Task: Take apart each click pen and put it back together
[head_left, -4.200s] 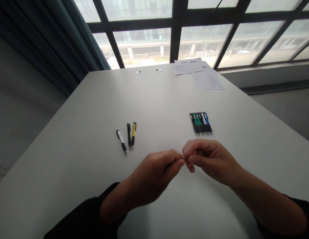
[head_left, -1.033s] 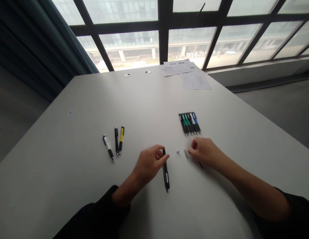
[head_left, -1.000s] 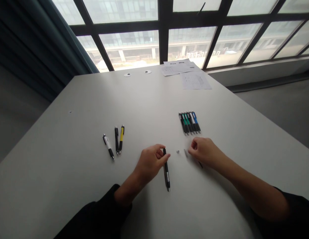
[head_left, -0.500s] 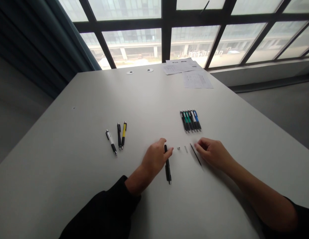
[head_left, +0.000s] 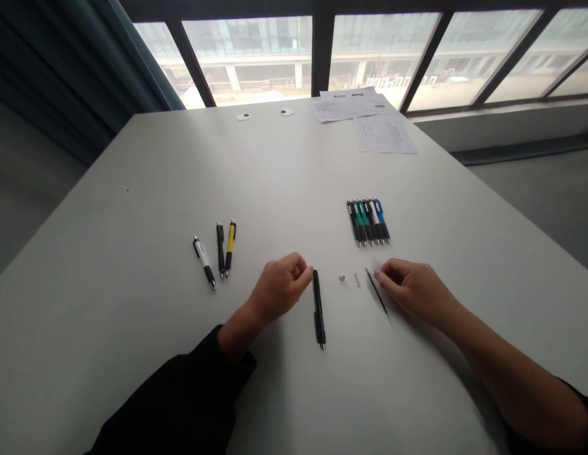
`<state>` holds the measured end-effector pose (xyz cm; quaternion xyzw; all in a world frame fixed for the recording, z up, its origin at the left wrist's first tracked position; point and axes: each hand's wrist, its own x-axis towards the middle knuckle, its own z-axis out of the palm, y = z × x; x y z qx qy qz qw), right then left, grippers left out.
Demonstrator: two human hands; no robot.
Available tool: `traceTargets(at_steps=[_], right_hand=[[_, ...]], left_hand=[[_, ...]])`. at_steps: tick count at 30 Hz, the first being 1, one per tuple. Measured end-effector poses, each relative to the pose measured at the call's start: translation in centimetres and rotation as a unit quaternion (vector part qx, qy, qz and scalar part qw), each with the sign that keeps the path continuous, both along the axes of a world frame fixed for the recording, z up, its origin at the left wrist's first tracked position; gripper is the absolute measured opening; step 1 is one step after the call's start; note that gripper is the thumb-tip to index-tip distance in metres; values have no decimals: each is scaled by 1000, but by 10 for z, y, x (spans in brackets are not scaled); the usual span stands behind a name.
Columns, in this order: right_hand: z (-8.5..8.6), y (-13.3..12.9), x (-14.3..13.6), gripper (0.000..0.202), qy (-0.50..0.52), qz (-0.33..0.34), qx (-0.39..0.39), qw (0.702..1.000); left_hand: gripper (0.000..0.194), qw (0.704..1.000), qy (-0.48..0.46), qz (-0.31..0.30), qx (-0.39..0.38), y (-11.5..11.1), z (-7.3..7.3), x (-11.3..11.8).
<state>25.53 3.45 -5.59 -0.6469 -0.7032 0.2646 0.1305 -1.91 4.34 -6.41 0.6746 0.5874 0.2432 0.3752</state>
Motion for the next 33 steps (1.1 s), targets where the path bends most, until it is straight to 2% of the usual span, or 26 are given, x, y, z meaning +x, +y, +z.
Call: traceTargets(at_steps=[3, 6, 8, 12, 15, 18, 20, 23, 25, 27, 30, 33], right_hand=[[10, -6, 1, 28, -10, 33, -62, 997], [15, -13, 3, 22, -60, 42, -87, 993], [15, -16, 6, 21, -94, 40, -84, 991], [12, -16, 12, 19, -127, 37, -79, 988], [9, -14, 16, 18, -142, 35, -80, 986], [10, -11, 17, 17, -142, 36, -100, 984], [16, -10, 14, 16, -88, 33, -107, 990], [41, -11, 2, 16, 116, 23, -102, 988], [66, -13, -12, 18, 279, 41, -80, 956], [89, -15, -30, 9, 390, 69, -5, 918], [110, -15, -55, 8, 465, 118, 110, 871], [114, -14, -67, 11, 477, 147, 152, 853]], left_hand=[[36, 999, 40, -6, 9, -8, 2, 8], [42, 993, 118, -30, -1, -18, 3, 17], [36, 988, 146, -44, -21, -21, 4, 20], [19, 985, 144, -72, -58, -17, 9, 12], [18, 986, 126, -94, -60, -12, 23, 1], [19, 988, 76, -129, -31, -12, 45, -5], [20, 988, 43, -151, -10, -17, 60, -6], [18, 986, 9, -165, 10, -27, 79, -6], [16, 985, -14, -169, 26, -34, 86, -5], [16, 984, -30, -170, 45, -39, 91, -6], [18, 982, -32, -173, 72, -43, 94, -8], [18, 979, -29, -180, 88, -43, 95, -9]])
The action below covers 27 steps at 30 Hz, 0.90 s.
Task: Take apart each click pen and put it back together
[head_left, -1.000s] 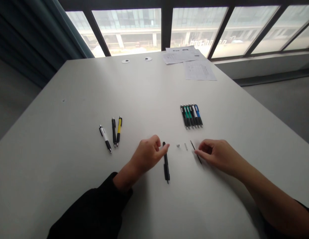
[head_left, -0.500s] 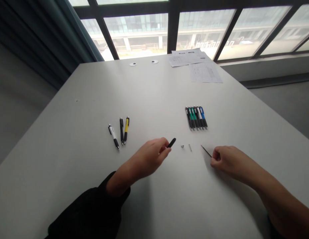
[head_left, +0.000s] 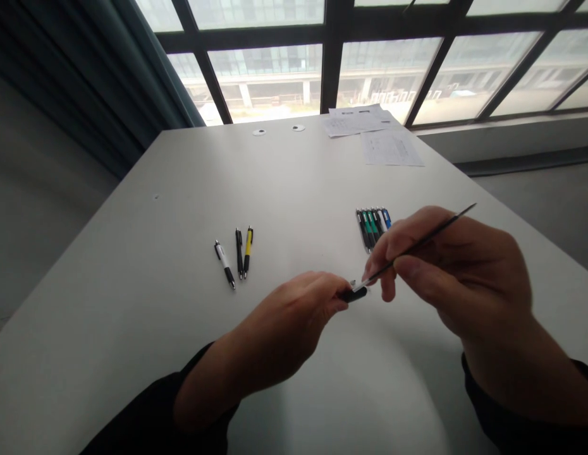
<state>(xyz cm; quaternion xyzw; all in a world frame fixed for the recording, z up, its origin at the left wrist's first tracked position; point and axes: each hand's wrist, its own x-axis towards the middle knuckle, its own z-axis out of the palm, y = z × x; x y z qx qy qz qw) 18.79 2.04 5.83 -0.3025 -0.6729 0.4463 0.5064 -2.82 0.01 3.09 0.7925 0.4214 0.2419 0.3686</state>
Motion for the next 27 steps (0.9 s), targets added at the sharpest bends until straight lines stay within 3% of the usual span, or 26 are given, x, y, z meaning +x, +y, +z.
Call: traceTargets(at_steps=[6, 15, 18, 27], right_hand=[[0, -2, 2, 10, 43, -63, 11, 997], [0, 7, 13, 17, -190, 44, 38, 980], [0, 9, 13, 27, -177, 57, 14, 982], [3, 10, 12, 10, -159, 63, 46, 984]], left_hand=[[20, 1000, -5, -2, 6, 1, -1, 2], [14, 1000, -12, 14, 8, -1, 2, 2], [13, 1000, -17, 10, 4, -1, 2, 1], [14, 1000, 0, 9, 24, -1, 3, 0]])
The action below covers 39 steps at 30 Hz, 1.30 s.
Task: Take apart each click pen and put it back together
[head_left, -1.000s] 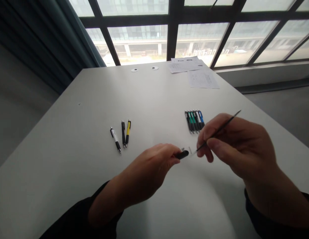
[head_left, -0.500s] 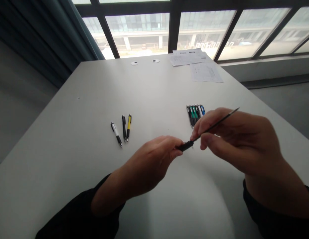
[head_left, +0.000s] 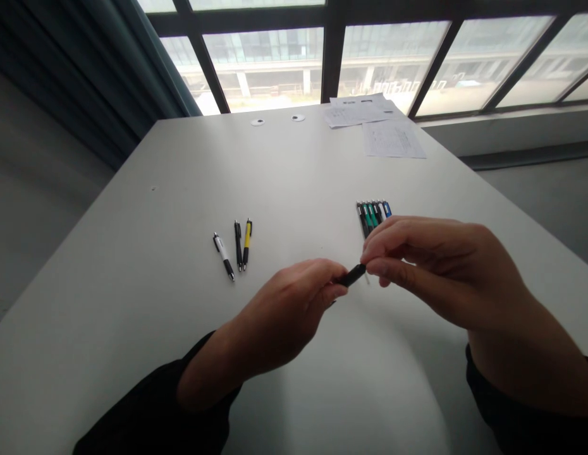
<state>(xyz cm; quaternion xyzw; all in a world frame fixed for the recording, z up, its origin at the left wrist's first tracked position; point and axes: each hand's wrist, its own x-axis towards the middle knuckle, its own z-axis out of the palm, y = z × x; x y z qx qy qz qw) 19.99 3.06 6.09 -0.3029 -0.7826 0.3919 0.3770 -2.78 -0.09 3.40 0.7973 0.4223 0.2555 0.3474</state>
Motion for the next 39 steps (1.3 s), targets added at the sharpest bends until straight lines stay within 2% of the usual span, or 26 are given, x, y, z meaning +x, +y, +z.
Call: traceTargets(at_steps=[8, 12, 15, 21, 23, 25, 27, 28, 30, 31, 33, 35, 37, 39], right_hand=[[-4, 1, -3, 6, -42, -60, 23, 997], [-4, 2, -6, 12, -103, -98, 82, 986], [-5, 3, -7, 13, -124, -95, 107, 982], [-7, 4, -3, 4, -66, -98, 53, 992], [-6, 8, 2, 13, -63, -105, 14, 992], [-9, 15, 6, 20, -110, -118, -14, 987], [-18, 26, 8, 17, -243, -136, -28, 960], [-25, 32, 8, 17, -336, -149, -36, 929], [-44, 44, 5, 23, -528, -117, -94, 836], [-54, 49, 4, 23, -554, -102, -113, 818], [-73, 56, 2, 18, -576, -86, -127, 803], [-85, 59, 2, 13, -579, -71, -131, 801], [-90, 60, 3, 10, -576, -54, -131, 805], [-87, 59, 5, 10, -564, -36, -128, 815]], left_hand=[[5, 995, 9, 41, 90, 2, -7, 1], [5, 989, 10, 54, 135, 3, -10, 0], [6, 987, 3, 60, 148, 3, -11, -1], [4, 989, -12, 63, 132, 5, -13, -3], [3, 989, -17, 72, 125, 6, -14, -3], [2, 990, -18, 80, 113, 7, -13, -2], [4, 991, -20, 86, 103, 7, -12, -2], [5, 991, -22, 86, 100, 7, -11, -2], [6, 991, -27, 87, 95, 7, -11, -3], [7, 992, -31, 86, 91, 7, -10, -3], [7, 993, -35, 87, 79, 7, -10, -4], [8, 993, -37, 89, 66, 8, -10, -4], [9, 994, -37, 86, 56, 7, -9, -4], [10, 995, -39, 81, 50, 6, -8, -4]])
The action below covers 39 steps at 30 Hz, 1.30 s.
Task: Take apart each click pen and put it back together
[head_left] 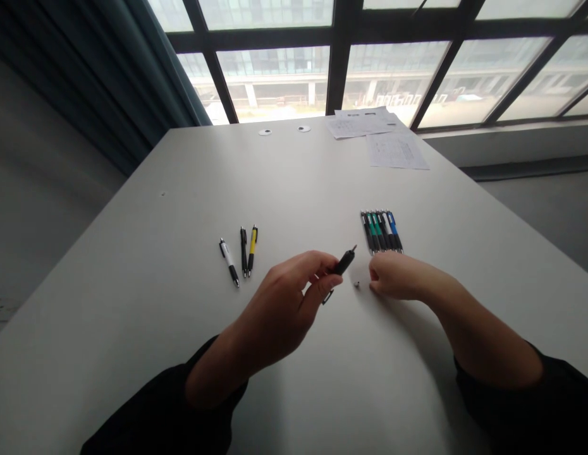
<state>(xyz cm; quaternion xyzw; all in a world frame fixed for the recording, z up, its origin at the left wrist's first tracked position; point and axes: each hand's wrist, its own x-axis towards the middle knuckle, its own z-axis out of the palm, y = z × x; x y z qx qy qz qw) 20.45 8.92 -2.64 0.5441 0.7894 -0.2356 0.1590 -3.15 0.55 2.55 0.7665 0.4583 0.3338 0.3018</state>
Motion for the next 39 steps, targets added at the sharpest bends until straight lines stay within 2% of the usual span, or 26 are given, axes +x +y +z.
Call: traceTargets(at_steps=[3, 5, 6, 7, 9, 11, 13, 15, 19, 26, 32, 36, 39], right_hand=[[16, -3, 4, 11, 36, 16, 3, 999], [33, -8, 7, 11, 119, 23, 4, 993], [42, -12, 8, 13, 215, 25, 3, 976], [51, -17, 8, 13, 331, 17, -2, 944], [66, -29, 7, 12, 512, -2, 34, 858], [75, -42, 2, 7, 607, -13, 87, 790], [79, -53, -3, 3, 644, -29, 122, 755], [78, -60, -8, 5, 657, -44, 135, 740], [76, -64, -11, 8, 666, -48, 143, 730], [76, -62, -10, 9, 648, -36, 145, 747], [76, -62, -11, 6, 608, -25, 153, 779], [73, -61, -9, 7, 591, -10, 164, 790], [73, -56, -4, 11, 563, 10, 150, 813]], left_hand=[[13, 1000, 1, -11, -16, -2, 1, 1], [15, 999, 2, -19, -25, -2, 1, 1], [16, 999, 3, -25, -28, -2, 0, 1], [17, 999, 2, -31, -29, -2, 0, 2], [18, 999, 1, -41, -31, -1, 0, 3], [19, 999, -2, -46, -30, -1, 0, 4], [19, 998, -7, -50, -26, -2, 1, 5], [18, 998, -8, -55, -21, -2, 1, 5], [16, 998, 0, -56, -20, -3, 0, 6], [15, 997, -3, -63, -35, -3, 1, 8], [15, 998, 7, -61, -33, -2, -1, 7], [14, 998, 5, -53, -28, -3, -3, 5], [12, 998, 1, -51, -26, -3, -4, 4]])
